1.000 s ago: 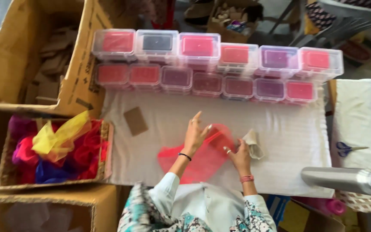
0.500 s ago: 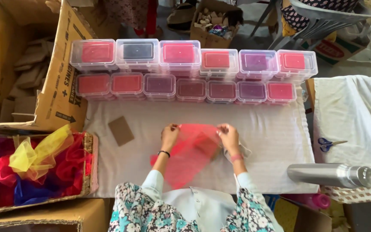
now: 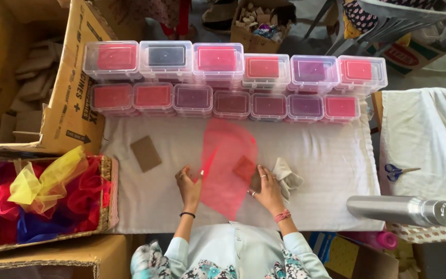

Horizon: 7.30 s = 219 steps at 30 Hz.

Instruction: Fold paper and wrap small blocks to package them into containers.

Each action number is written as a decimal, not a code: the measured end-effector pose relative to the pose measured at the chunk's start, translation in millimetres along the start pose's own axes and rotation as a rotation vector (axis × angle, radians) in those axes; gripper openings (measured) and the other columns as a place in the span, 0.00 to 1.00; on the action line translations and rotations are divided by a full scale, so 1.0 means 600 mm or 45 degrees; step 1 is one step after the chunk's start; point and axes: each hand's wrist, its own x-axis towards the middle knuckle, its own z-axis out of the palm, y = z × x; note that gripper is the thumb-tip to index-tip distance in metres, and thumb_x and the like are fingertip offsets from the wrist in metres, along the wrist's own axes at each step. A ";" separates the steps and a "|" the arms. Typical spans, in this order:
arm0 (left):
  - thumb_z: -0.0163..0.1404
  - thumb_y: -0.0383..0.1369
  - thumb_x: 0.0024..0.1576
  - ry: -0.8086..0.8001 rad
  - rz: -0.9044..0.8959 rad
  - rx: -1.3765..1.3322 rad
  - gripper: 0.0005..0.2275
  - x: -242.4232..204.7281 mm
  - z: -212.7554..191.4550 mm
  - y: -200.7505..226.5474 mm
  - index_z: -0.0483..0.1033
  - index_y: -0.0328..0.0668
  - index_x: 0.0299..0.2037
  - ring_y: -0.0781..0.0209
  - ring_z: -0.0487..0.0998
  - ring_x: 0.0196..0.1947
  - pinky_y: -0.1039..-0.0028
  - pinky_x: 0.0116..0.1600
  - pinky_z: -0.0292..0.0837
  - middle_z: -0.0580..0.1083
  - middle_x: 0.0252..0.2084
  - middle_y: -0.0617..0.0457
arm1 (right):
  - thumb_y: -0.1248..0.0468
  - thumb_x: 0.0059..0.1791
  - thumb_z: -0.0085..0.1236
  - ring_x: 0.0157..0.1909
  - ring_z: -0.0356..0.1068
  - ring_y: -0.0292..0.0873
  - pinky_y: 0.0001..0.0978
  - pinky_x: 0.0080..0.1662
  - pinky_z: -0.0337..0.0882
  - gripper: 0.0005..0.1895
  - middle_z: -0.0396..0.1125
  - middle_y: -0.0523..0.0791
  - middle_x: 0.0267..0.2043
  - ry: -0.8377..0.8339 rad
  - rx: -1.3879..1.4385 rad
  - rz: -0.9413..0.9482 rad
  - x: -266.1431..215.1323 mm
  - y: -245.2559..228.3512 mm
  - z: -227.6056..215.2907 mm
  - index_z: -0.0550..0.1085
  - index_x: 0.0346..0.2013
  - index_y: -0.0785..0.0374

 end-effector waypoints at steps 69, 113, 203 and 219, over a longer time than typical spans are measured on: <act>0.54 0.25 0.57 -0.286 -0.495 -0.384 0.14 -0.148 -0.127 -0.070 0.65 0.34 0.50 0.59 0.84 0.31 0.70 0.34 0.81 0.78 0.38 0.45 | 0.62 0.42 0.69 0.37 0.77 0.48 0.41 0.41 0.75 0.13 0.77 0.46 0.32 -0.318 -0.155 0.586 -0.049 -0.010 -0.073 0.76 0.38 0.61; 0.59 0.26 0.50 -0.418 0.865 0.196 0.07 -0.130 -0.150 0.098 0.79 0.42 0.38 0.42 0.74 0.50 0.54 0.61 0.68 0.77 0.47 0.47 | 0.60 0.44 0.63 0.52 0.69 0.54 0.46 0.58 0.68 0.25 0.70 0.50 0.47 -0.333 -0.167 -0.524 -0.075 -0.026 0.014 0.75 0.56 0.60; 0.56 0.27 0.51 -0.705 0.958 0.413 0.10 -0.142 -0.118 -0.016 0.84 0.50 0.40 0.47 0.74 0.45 0.54 0.63 0.66 0.75 0.43 0.49 | 0.59 0.31 0.69 0.65 0.61 0.56 0.48 0.66 0.58 0.45 0.63 0.54 0.61 -0.363 -0.177 -0.499 0.076 -0.120 0.051 0.66 0.61 0.65; 0.54 0.29 0.54 -0.506 0.987 0.310 0.06 -0.147 -0.144 0.004 0.78 0.43 0.40 0.46 0.73 0.55 0.53 0.67 0.61 0.75 0.51 0.48 | 0.60 0.43 0.63 0.56 0.67 0.52 0.45 0.58 0.65 0.36 0.67 0.51 0.59 -0.499 -0.240 -0.686 -0.089 -0.003 0.025 0.67 0.66 0.65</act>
